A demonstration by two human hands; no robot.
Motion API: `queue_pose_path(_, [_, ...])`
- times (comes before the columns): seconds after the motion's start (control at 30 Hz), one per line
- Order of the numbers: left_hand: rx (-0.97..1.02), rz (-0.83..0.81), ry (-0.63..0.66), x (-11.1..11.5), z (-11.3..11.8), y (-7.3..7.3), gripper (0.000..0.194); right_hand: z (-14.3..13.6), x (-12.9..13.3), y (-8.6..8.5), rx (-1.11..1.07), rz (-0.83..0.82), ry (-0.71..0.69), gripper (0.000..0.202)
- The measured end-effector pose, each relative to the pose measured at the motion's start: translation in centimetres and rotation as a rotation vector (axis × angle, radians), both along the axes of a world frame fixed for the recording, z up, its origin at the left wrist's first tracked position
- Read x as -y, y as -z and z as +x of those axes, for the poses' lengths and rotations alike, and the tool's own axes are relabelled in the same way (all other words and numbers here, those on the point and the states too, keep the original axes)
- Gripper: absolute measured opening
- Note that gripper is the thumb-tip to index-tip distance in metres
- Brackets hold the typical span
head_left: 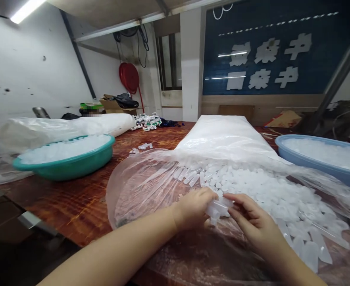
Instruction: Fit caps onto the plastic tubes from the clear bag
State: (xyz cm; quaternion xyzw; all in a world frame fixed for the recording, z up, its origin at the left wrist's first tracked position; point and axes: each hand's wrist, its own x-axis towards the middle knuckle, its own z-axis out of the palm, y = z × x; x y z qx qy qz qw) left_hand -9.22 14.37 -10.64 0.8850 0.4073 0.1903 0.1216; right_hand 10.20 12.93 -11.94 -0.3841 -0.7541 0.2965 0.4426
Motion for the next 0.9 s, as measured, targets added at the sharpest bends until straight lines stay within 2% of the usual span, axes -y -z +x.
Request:
queue_pose_path(0.1, [-0.071, 0.021, 0.02, -0.2, 0.1, 1.4, 0.035, 0.5, -0.4, -0.3, 0.157, 0.03, -0.094, 0.024])
queue_pose_path(0.2, [-0.093, 0.033, 0.039, -0.3, 0.0, 2.1, 0.029, 0.6, -0.6, -0.5, 0.231, 0.016, -0.114, 0.025])
queue_pose_path(0.33, [-0.052, 0.029, 0.068, -0.3, 0.0, 2.2, 0.028, 0.8, -0.7, -0.8, 0.264, -0.05, -0.093, 0.026])
queue_pose_path(0.43, [-0.034, 0.011, 0.08, -0.2, 0.0, 2.1, 0.028, 1.1, -0.5, -1.2, 0.338, -0.019, -0.108, 0.027])
queue_pose_path(0.53, [-0.038, 0.012, 0.112, -0.2, 0.1, 2.3, 0.027, 0.9, -0.3, -1.4, 0.451, -0.029, -0.034, 0.021])
queue_pose_path(0.63, [0.016, 0.008, 0.128, -0.4, 0.1, 2.7, 0.027, 0.4, -0.1, -1.5, 0.445, -0.126, 0.038, 0.045])
queue_pose_path(0.7, [0.085, -0.002, 0.094, -0.7, 0.1, 3.1, 0.024, 0.3, 0.0, -1.4, 0.364, -0.158, 0.041, 0.039])
queue_pose_path(0.77, [0.16, -0.006, 0.058, -1.0, 0.0, 3.6, 0.021, 0.4, 0.0, -1.5, 0.302, -0.12, -0.027, 0.032])
queue_pose_path(0.83, [0.209, -0.002, 0.065, -1.3, -0.1, 4.1, 0.02, 0.6, -0.1, -1.6, 0.299, -0.07, -0.101, 0.036])
queue_pose_path(0.9, [0.224, 0.004, 0.09, -1.4, -0.2, 4.5, 0.02, 0.5, -0.1, -1.8, 0.352, -0.06, -0.081, 0.026])
